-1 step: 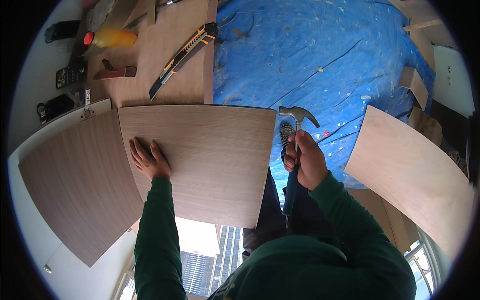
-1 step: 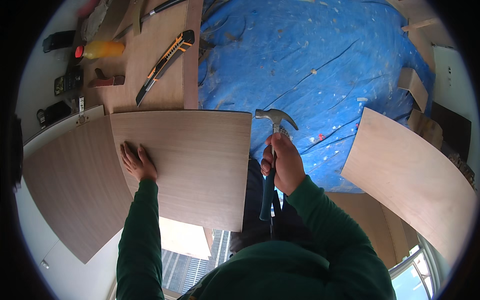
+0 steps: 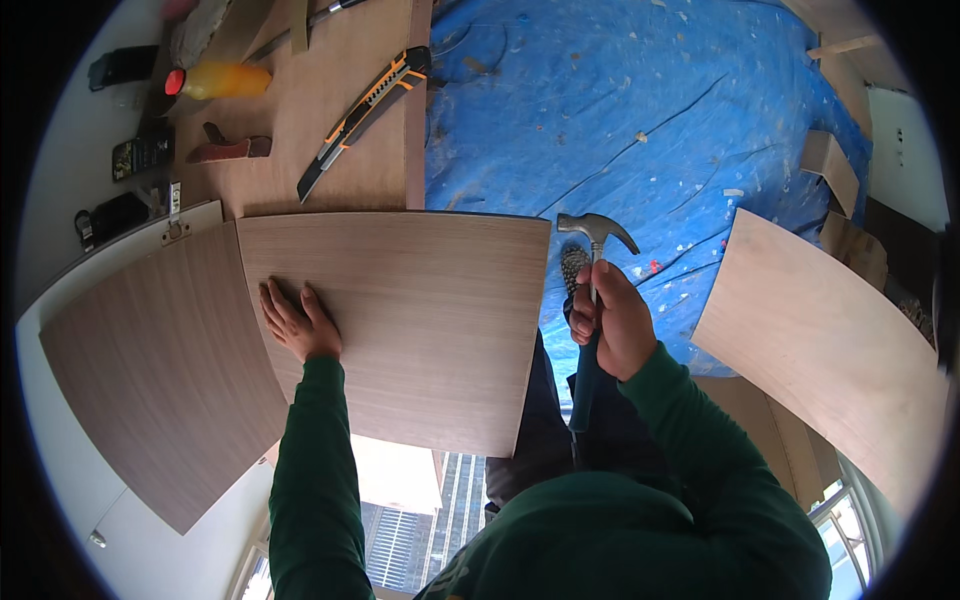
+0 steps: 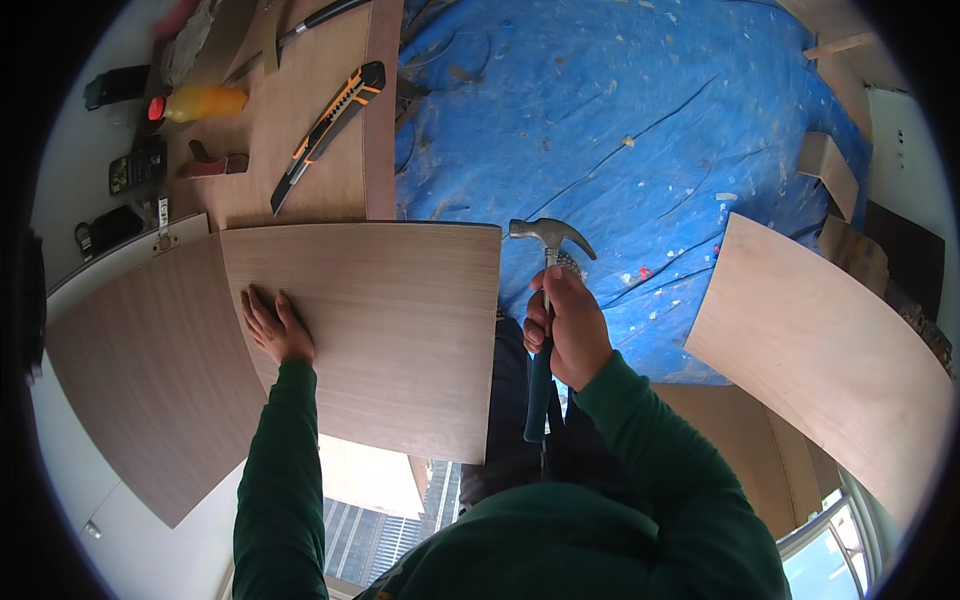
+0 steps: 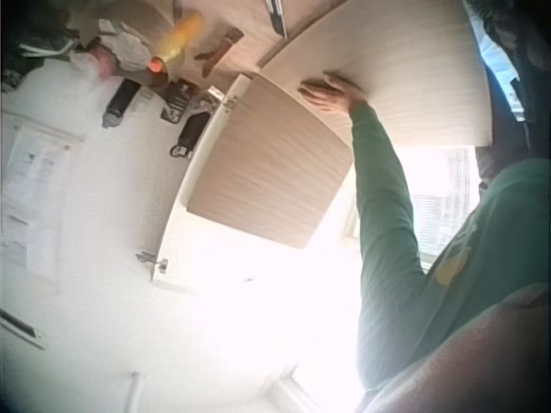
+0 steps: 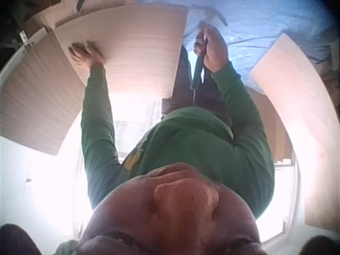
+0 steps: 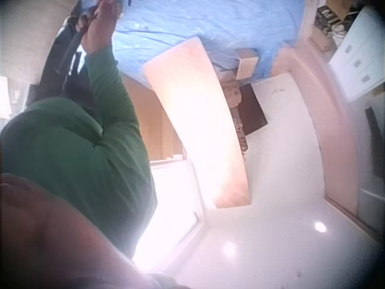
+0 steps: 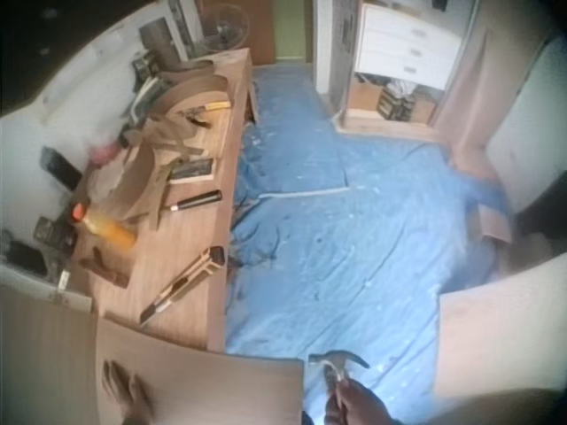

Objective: The person assembles a wooden cabinet by positioning a panel, applying glue, and tapping it into place with a hammer. They then use a wooden block to align and secure the panel edges.

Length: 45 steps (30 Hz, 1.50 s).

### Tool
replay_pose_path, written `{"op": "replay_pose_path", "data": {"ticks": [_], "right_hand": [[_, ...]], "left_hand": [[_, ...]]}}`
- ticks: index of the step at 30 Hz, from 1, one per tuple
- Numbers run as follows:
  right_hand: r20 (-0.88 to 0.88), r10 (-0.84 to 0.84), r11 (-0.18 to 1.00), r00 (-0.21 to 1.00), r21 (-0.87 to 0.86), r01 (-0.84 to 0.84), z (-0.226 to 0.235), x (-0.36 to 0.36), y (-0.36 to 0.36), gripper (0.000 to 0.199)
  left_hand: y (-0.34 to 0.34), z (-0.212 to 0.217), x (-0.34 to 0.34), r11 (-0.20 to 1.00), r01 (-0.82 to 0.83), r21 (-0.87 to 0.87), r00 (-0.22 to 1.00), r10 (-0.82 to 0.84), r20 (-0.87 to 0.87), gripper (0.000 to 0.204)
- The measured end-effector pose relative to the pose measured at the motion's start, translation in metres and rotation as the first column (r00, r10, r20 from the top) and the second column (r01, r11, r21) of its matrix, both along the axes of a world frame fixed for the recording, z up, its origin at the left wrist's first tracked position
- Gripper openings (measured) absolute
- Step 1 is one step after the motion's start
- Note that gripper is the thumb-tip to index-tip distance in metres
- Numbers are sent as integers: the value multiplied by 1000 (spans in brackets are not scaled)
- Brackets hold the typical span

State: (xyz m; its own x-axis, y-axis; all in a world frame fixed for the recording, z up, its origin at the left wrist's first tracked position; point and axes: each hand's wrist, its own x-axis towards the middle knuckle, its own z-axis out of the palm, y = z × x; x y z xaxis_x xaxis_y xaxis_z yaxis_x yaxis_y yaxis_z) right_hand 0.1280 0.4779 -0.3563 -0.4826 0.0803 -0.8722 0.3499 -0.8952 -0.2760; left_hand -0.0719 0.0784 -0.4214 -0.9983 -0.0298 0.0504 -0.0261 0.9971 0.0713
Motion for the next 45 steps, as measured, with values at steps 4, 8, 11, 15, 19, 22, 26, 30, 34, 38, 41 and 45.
{"op": "replay_pose_path", "data": {"ticks": [4, 8, 11, 15, 19, 22, 26, 30, 34, 38, 41, 45], "right_hand": [[10, -69, 998, 998, -1, 69, -12, 7, 19, 34], [42, -143, 988, 989, 62, 141, -15, 9, 27, 34], [49, -143, 989, 988, 52, 141, -15, 7, 20, 32], [-44, 27, 1000, 999, -5, -28, -17, 5, 8, 32], [-57, 16, 999, 998, 52, -13, -21, 4, 12, 36], [28, -154, 984, 988, 98, 150, -20, 1, 11, 36], [-41, 73, 997, 997, 21, -72, -16, -5, -2, 36], [3, -67, 993, 998, 94, 66, -16, -5, -3, 35], [10, -110, 989, 994, 101, 109, -17, -5, -1, 34], [17, 110, 989, 994, 101, -111, -18, -7, 1, 35], [19, -96, 993, 995, 71, 94, -17, -6, 0, 37], [14, 92, 994, 996, 60, -92, -14, 2, -16, 33]], "left_hand": [[5, -2, -4, 1000, 10, 4, 1000, -10, -7, 69], [4, -4, -5, 1000, 3, 6, 1000, -3, -1, 68], [1, -6, -6, 1000, 22, -1, 1000, -22, -15, 68], [-3, -8, -4, 999, 42, -12, 999, -42, -22, 68], [-6, -10, -4, 999, 36, -33, 999, -36, -2, 70], [-8, -11, -4, 998, 52, -36, 999, -52, -2, 71], [-9, -13, -4, 997, 60, -58, 998, -60, -4, 73], [-11, -14, -5, 996, 69, -64, 998, -70, -2, 73], [-11, -13, -5, 995, 75, -66, 997, -74, 6, 74], [-10, -12, -5, 995, 71, -74, 997, -70, 21, 75], [-10, -11, -5, 995, 76, -65, 997, -75, 23, 74], [-9, -10, -6, 995, 81, -60, 997, -80, 14, 74]]}}
